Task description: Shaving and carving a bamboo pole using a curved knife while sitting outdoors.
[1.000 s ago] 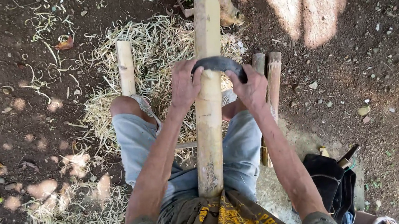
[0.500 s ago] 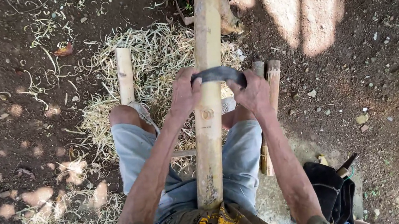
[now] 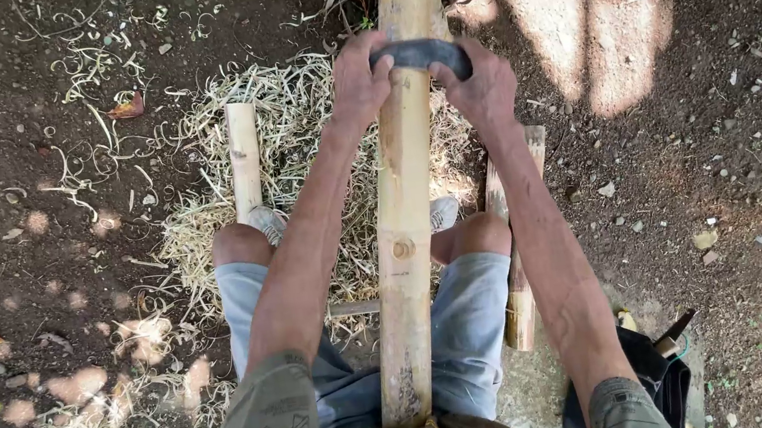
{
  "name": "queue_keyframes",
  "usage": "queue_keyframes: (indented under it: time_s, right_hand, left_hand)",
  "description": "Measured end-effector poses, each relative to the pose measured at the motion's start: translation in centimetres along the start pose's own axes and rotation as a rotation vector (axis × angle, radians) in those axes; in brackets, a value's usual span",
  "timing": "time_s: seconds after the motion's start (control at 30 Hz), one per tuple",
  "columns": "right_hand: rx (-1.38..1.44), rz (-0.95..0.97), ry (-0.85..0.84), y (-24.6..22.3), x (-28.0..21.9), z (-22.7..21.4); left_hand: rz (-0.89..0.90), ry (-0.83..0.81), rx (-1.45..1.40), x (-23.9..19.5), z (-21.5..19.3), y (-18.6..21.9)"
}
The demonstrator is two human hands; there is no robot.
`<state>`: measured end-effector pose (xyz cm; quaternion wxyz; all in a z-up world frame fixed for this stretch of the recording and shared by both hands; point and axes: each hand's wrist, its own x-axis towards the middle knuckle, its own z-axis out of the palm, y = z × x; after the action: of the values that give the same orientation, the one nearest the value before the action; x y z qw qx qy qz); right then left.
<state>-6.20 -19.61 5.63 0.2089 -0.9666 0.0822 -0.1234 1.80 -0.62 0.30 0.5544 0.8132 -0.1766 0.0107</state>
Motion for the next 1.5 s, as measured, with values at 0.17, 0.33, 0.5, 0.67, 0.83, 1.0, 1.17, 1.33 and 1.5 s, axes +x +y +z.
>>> queue_keyframes:
  time_s: [0.17,0.33,0.5,0.67,0.83,1.0,1.17,1.33,1.5]
  right_hand:
    - [0.006,-0.088,0.089,-0.1,3.4,-0.1]
    - [-0.050,-0.212,0.211,-0.2,4.1,-0.2]
    - [0.026,-0.275,0.240,-1.1,2.9,-0.8]
    - [0.021,-0.292,0.253,-2.1,0.2,-1.6]
    - [0.027,-0.244,0.191,-1.9,-4.4,-1.2]
    - [0.055,-0.271,0.201,-3.0,-9.7,-2.2]
    - [0.078,-0.199,0.145,-4.2,-14.4,-2.8]
    - [0.135,-0.187,0.094,-3.9,-18.2,-3.8]
    - [0.339,0.048,-0.223,-3.7,-21.0,-4.9]
  left_hand:
    - [0.055,0.040,-0.117,4.3,1.6,-2.3]
    - [0.109,0.073,-0.045,5.3,1.3,-2.5]
    - [0.122,0.073,-0.113,4.1,1.1,-2.4]
    - [0.129,0.079,-0.144,0.4,0.6,-1.3]
    - [0.093,0.019,-0.297,-4.4,0.9,-1.2]
    - [0.056,0.004,-0.171,-10.2,0.1,-0.2]
    - [0.060,0.031,-0.087,-15.9,-1.5,2.3]
    - [0.022,0.107,0.016,-20.9,-3.1,5.9]
    - [-0.129,0.004,0.019,-25.3,-4.8,9.6]
